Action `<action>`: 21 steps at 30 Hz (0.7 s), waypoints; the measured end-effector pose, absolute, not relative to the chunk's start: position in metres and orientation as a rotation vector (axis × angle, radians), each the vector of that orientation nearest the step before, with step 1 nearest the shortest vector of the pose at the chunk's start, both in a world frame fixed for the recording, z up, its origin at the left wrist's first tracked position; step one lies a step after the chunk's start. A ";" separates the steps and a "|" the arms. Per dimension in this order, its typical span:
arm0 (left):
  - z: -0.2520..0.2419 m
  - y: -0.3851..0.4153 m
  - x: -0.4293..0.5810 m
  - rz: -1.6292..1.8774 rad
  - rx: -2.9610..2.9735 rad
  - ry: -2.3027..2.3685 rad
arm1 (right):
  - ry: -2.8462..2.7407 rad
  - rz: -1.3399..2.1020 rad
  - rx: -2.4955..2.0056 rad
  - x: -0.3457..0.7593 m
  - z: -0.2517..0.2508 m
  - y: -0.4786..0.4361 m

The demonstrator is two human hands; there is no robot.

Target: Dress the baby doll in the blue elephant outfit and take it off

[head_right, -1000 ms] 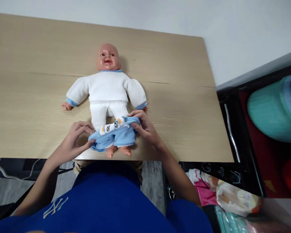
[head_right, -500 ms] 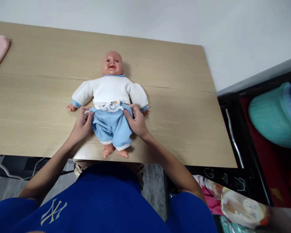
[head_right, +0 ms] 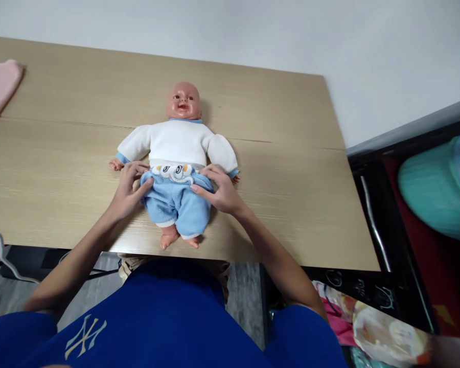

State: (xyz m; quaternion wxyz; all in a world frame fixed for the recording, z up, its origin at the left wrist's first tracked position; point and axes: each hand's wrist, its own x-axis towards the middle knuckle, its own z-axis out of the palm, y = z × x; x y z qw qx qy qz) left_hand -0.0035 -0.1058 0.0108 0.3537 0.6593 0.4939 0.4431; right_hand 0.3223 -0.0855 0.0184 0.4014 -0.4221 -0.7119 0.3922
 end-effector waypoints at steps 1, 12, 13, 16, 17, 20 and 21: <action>0.011 -0.103 -0.004 1.147 1.808 1.276 | -1.826 0.874 -1.060 0.320 0.020 -0.084; -0.007 -0.054 0.005 1.193 1.456 1.228 | -1.469 0.898 -1.307 0.290 -0.004 -0.058; -0.006 -0.060 0.002 1.165 1.453 1.250 | -1.461 0.916 -1.340 0.295 -0.008 -0.063; -0.005 -0.083 -0.006 1.046 1.403 1.269 | -1.362 1.107 -1.379 0.308 -0.019 -0.082; -0.005 -0.090 -0.008 1.015 1.362 1.255 | -1.291 1.204 -1.368 0.312 -0.022 -0.087; -0.008 -0.095 -0.007 1.024 1.188 1.177 | -1.085 1.412 -1.314 0.316 -0.030 -0.094; -0.009 -0.093 -0.006 1.052 1.133 1.143 | -1.055 1.444 -1.294 0.317 -0.030 -0.093</action>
